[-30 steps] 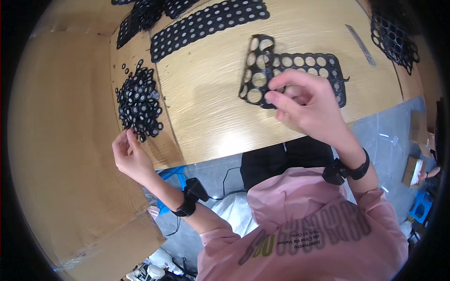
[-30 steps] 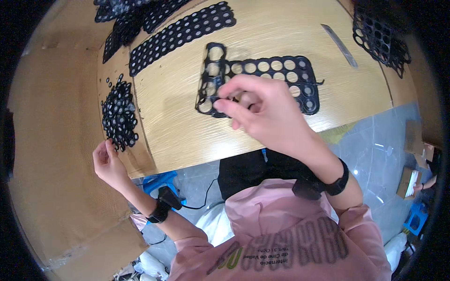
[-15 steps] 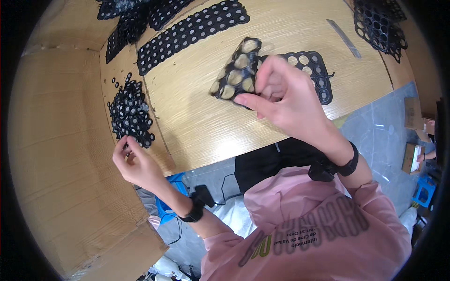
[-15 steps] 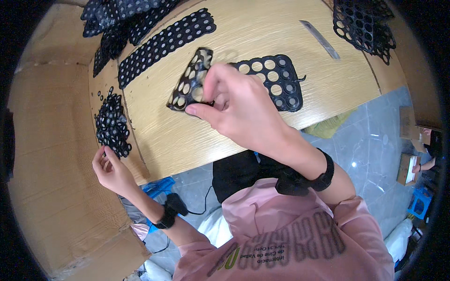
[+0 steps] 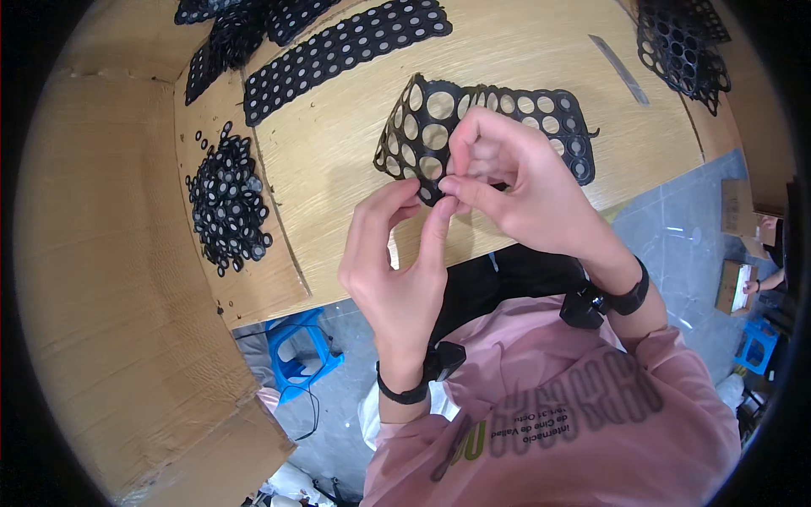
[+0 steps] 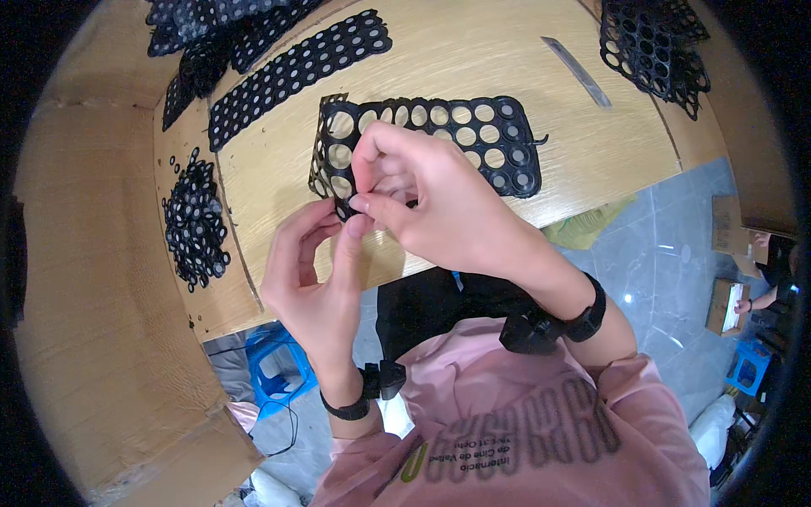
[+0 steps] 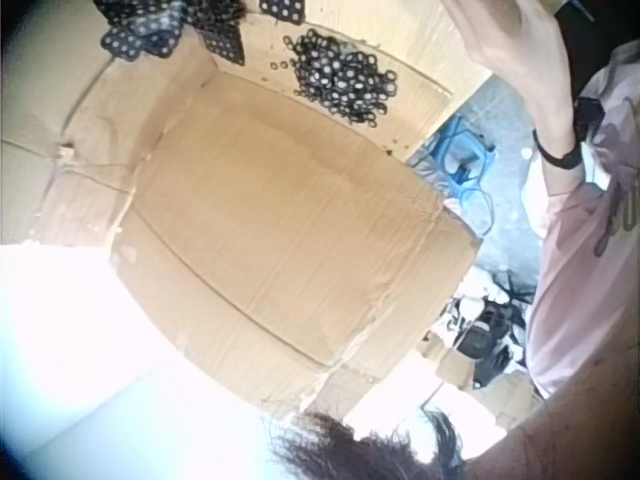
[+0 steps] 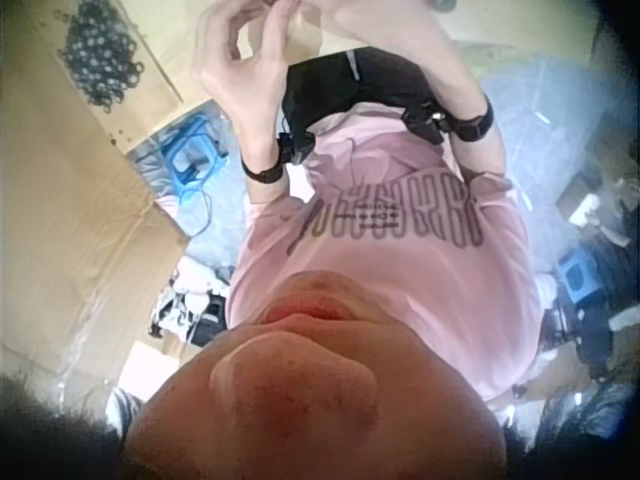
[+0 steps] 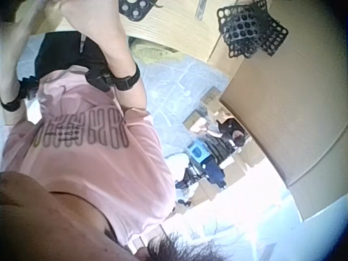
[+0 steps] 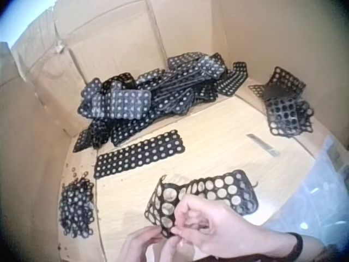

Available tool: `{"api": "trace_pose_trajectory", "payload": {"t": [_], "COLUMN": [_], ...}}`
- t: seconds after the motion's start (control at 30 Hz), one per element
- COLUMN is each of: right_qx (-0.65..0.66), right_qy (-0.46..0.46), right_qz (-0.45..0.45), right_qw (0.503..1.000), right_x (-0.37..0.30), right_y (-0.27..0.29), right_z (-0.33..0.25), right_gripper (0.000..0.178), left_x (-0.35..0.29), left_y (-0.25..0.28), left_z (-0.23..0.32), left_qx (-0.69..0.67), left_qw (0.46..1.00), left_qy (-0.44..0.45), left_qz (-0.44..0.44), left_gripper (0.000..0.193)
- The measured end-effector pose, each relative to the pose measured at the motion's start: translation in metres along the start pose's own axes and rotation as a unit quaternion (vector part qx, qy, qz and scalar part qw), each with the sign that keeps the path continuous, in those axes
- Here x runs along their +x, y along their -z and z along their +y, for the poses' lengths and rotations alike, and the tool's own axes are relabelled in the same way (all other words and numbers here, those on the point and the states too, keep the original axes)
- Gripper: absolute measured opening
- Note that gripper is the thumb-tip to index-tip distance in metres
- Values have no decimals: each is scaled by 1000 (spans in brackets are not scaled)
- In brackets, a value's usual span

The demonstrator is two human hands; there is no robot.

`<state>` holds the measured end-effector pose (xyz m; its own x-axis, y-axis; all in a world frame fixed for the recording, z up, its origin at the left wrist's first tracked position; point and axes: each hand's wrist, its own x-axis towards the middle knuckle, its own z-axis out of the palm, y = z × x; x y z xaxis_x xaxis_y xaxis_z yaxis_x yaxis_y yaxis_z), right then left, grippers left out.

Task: Assembling black circular plastic components into a larger grid-like sheet using hands and tweezers.

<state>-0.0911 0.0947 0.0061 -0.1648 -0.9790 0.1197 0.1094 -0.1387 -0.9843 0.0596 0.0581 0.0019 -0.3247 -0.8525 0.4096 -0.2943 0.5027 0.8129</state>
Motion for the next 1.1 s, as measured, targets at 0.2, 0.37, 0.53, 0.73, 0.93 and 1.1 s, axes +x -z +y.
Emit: {"api": "trace_pose_trajectory", "payload": {"t": [0.2,0.37,0.53,0.73,0.93,1.1], "right_qx": [-56,-36,-49,-130,-162,-148], "right_qy": [-14,-29,-28,36,46,74], "right_qz": [-37,-49,-36,11,70,76], "right_qw": [998,998,998,991,983,983], "right_x": [0,-1,-1,1,3,4], "right_y": [3,4,3,-5,11,11], "right_z": [-4,-6,-5,2,-1,2], "right_gripper": [20,22,23,22,18,15], "left_x": [-3,-4,-3,3,33,44], "left_y": [7,13,20,42,138,166], "left_z": [0,3,1,-14,-66,-121], "left_qx": [-75,-108,-55,-85,206,303], "left_qw": [992,988,986,986,947,920], "left_qy": [101,99,158,138,58,98], "left_qz": [-15,-39,-7,42,238,228], "left_gripper": [22,14,12,11,15,14]}}
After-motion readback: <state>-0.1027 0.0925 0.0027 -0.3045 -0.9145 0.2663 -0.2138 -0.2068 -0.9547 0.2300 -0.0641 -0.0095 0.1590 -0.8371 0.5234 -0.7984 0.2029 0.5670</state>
